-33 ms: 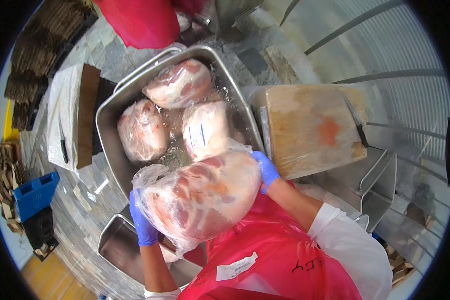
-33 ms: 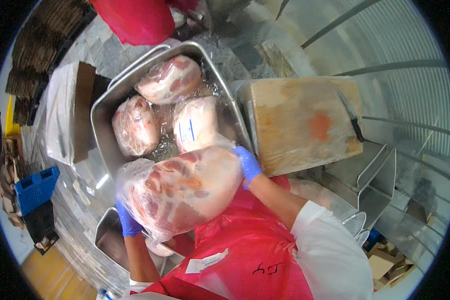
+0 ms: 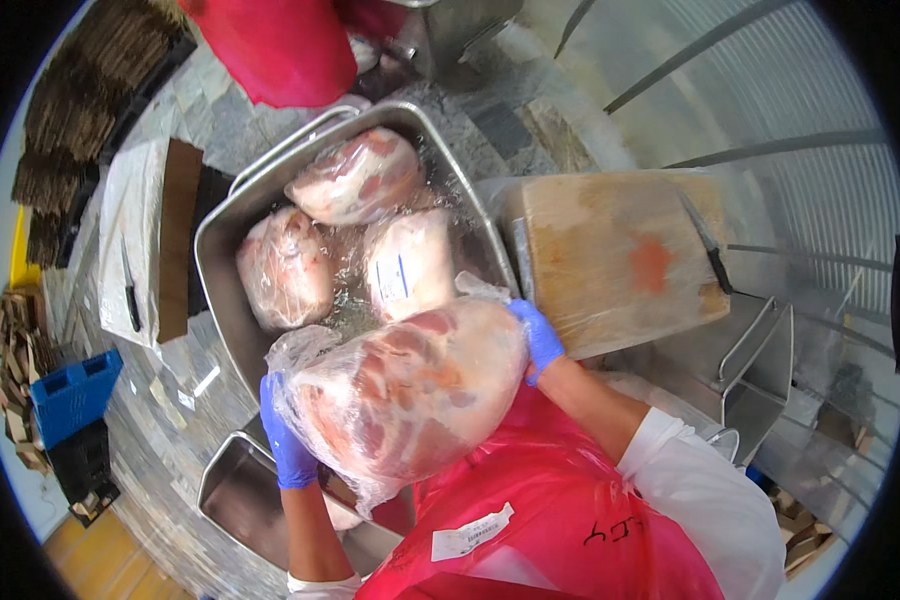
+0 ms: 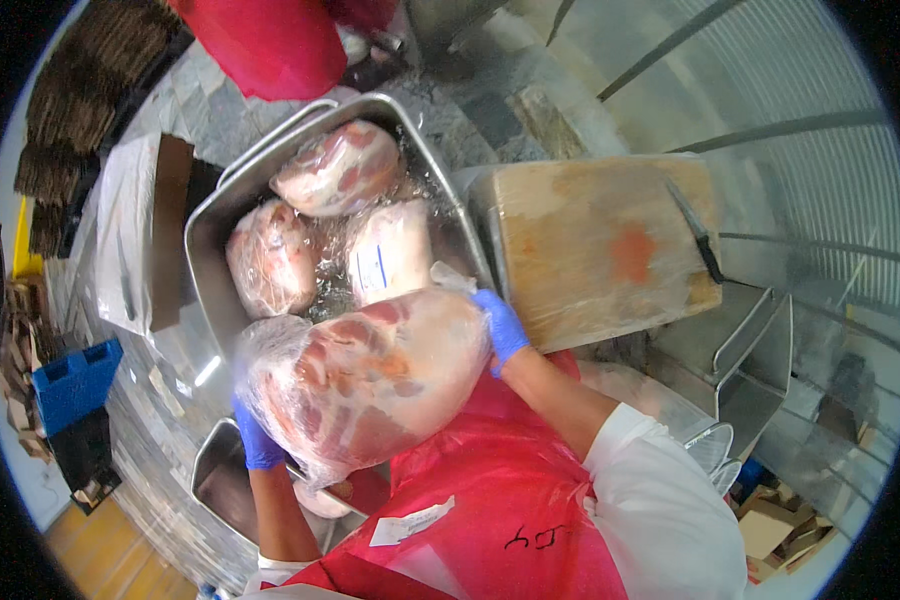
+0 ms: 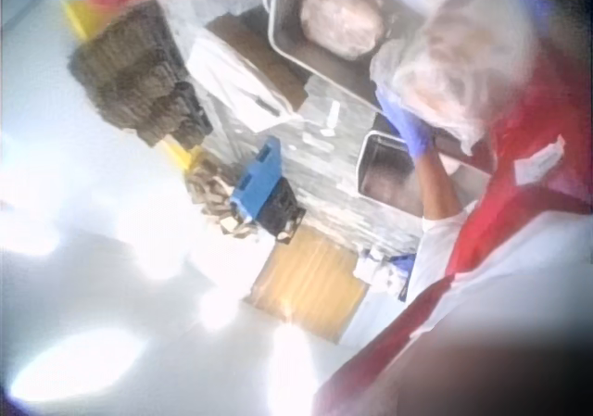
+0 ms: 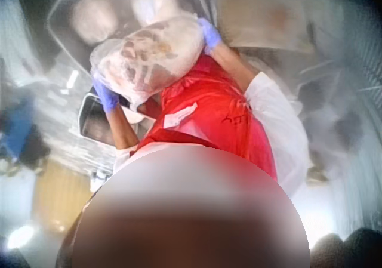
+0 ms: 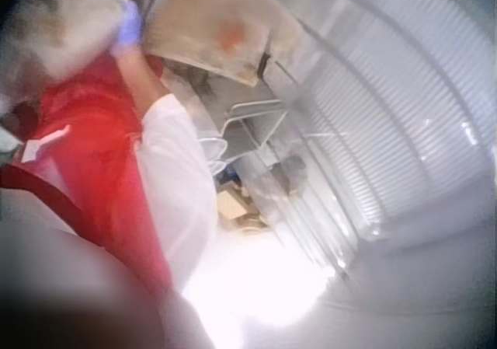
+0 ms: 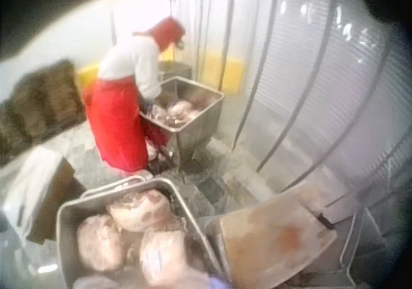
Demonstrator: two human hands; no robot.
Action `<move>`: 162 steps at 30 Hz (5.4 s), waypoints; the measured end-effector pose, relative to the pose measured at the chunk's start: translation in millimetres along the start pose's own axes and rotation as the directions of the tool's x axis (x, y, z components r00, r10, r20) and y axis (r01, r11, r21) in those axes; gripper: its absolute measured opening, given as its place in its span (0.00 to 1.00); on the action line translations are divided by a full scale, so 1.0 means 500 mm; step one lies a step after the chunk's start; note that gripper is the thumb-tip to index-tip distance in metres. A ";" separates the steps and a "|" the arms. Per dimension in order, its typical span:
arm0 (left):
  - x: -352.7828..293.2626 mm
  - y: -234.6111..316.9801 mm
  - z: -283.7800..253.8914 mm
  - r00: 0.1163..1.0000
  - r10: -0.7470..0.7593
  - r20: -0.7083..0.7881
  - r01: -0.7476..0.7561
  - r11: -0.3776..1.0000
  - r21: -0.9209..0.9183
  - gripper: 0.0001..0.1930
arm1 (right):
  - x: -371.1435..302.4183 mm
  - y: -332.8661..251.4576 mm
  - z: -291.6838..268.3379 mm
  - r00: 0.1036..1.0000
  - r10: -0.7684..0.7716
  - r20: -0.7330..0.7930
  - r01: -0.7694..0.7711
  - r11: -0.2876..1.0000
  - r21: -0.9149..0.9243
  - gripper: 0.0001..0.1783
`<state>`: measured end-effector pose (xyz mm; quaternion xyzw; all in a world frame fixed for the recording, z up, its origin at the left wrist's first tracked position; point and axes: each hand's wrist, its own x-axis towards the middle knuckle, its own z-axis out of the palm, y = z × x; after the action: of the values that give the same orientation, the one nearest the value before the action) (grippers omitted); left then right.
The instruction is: The person removes vacuum-sealed packages of raw meat from a metal bin and places them on a cutting board. They then open the plastic packaging by hand and transfer the meat to another bin. The process is repeated for multiple packages.
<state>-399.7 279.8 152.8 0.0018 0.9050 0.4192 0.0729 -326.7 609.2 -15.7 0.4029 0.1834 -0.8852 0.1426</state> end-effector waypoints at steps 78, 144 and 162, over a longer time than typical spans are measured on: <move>-0.198 -0.223 0.519 0.817 -0.314 0.483 0.575 0.502 -0.646 0.08 | -0.434 -0.277 -0.276 0.299 -0.717 0.630 0.092 -0.635 -0.767 0.10; -0.212 0.148 0.580 0.948 -0.058 -0.314 0.118 0.977 0.178 0.41 | -0.272 -0.648 -0.624 0.766 -0.621 -0.165 0.258 0.533 -0.806 0.32; -0.158 0.028 0.647 0.914 0.010 0.405 -0.042 0.997 0.070 0.25 | -0.166 -0.603 -0.832 0.652 -0.746 0.132 -0.046 -0.213 -0.976 0.20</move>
<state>-279.2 529.3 -32.8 0.1031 0.8858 0.3754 0.2525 -119.4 1069.6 -141.8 0.3136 0.9000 -0.2998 0.0415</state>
